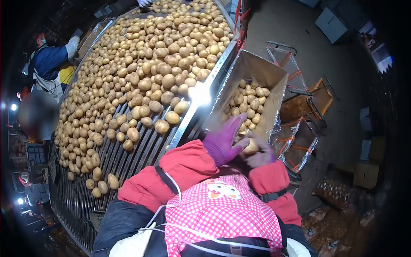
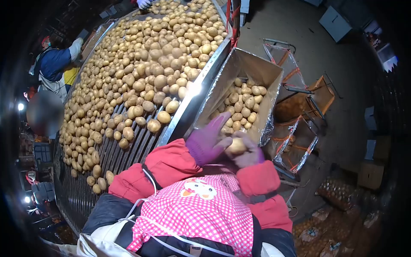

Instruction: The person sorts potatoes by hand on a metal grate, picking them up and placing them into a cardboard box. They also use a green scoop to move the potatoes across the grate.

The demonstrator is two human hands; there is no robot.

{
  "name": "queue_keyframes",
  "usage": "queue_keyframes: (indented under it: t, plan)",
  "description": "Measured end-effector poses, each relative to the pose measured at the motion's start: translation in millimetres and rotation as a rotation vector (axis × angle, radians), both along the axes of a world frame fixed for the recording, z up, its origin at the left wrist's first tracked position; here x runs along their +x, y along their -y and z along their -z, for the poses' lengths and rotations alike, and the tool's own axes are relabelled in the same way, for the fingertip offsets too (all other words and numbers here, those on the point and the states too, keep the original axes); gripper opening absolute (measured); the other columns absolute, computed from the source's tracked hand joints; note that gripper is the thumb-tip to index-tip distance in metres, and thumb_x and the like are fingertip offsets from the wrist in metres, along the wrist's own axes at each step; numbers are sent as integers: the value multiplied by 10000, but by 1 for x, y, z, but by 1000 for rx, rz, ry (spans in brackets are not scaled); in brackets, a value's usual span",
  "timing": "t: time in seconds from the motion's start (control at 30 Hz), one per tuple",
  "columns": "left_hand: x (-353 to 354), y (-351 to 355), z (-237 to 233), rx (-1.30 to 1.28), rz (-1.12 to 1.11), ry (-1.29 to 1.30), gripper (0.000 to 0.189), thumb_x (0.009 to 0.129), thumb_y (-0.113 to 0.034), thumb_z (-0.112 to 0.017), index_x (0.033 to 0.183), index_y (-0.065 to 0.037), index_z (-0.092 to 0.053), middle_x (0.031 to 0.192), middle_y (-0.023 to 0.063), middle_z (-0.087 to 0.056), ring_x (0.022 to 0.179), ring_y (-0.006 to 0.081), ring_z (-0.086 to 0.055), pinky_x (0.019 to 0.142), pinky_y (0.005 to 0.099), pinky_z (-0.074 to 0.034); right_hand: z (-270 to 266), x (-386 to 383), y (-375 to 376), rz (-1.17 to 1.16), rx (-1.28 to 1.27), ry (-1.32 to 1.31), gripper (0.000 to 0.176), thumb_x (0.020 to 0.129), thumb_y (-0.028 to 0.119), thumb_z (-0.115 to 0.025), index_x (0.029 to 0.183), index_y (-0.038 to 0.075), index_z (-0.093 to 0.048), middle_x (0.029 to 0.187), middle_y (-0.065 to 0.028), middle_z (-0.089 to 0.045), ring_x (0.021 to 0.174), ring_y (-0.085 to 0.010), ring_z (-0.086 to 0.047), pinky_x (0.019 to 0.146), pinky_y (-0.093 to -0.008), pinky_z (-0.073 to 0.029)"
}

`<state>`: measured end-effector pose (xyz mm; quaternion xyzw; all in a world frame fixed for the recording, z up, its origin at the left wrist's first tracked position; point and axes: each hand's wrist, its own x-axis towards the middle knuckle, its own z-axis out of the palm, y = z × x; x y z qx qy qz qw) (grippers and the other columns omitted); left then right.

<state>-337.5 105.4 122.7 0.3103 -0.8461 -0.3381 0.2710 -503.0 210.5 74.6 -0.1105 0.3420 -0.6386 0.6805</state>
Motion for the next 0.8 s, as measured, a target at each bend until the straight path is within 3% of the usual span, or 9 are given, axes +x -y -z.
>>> queue_keyframes:
  t: [0.07, 0.2, 0.3, 0.33, 0.4, 0.47, 0.53, 0.77, 0.8]
  plan:
    - [15, 13, -14, 116, 23, 16, 672, 899, -290, -605, 1455, -23, -338, 1337, 221, -531, 1212, 354, -547, 997, 384, -446, -2, -35, -21, 410, 290, 110, 310, 887, 280, -600, 1065, 26, -591, 1021, -139, -611, 906, -274, -638, 645, -417, -575]
    - [69, 24, 31, 562, -278, -203, 534, 904, -166, -586, 1389, -12, -425, 1277, 207, -562, 1134, 276, -589, 959, 355, -456, 29, -152, -91, 480, 284, 331, 165, 889, 237, -600, 971, 95, -608, 876, -47, -579, 700, -180, -543, 479, -271, -383]
    - [148, 30, 47, 187, -410, -26, 505, 973, -279, -487, 1395, -8, -426, 1253, 166, -578, 1009, 198, -637, 852, 310, -519, 52, -193, -150, 578, 560, -67, 182, 910, 310, -561, 905, 129, -554, 789, -48, -584, 610, -175, -550, 412, -272, -406]
    - [166, 30, 44, 209, -528, -80, 492, 978, -271, -477, 1392, -9, -430, 1253, 158, -576, 1009, 202, -637, 856, 314, -517, 99, -203, -185, 646, 591, -486, 207, 922, 337, -533, 905, 133, -556, 753, -56, -589, 563, -184, -550, 386, -287, -405]
    - [200, 27, 31, 445, -815, -395, 466, 985, -246, -460, 1387, -10, -436, 1257, 143, -571, 1009, 206, -637, 867, 318, -512, 155, -236, -264, 402, 454, -510, 245, 933, 346, -535, 1005, 117, -583, 787, -60, -611, 632, -182, -589, 472, -301, -474]
    - [259, 23, 42, 401, -1087, -535, 399, 928, -108, -542, 1302, 31, -522, 1260, 130, -571, 1057, 192, -599, 886, 303, -502, 154, -216, -261, 716, 778, -286, 252, 931, 354, -535, 1001, 117, -585, 788, -60, -612, 636, -182, -589, 474, -300, -474]
    - [318, 10, 39, -41, -1160, -212, 441, 918, -108, -571, 1327, 35, -493, 1220, 138, -585, 1048, 196, -597, 888, 298, -496, 155, -204, -252, 796, 883, -247, 258, 929, 362, -534, 997, 118, -586, 790, -60, -612, 639, -182, -589, 476, -299, -475]
    - [524, -143, 63, 126, -1268, 900, 923, 729, -313, -807, 1465, -44, -319, 1398, 220, -431, 1290, 356, -433, 1071, 442, -363, 160, -176, -205, 747, 878, -255, 282, 922, 389, -534, 983, 119, -589, 795, -59, -613, 652, -181, -589, 482, -294, -477]
    - [519, -147, 65, 188, -1264, 799, 991, 697, -321, -828, 1481, -55, -284, 1427, 223, -399, 1319, 357, -405, 1087, 440, -349, 162, -172, -199, 740, 871, -256, 285, 921, 393, -533, 980, 120, -590, 796, -59, -614, 654, -181, -589, 483, -293, -478]
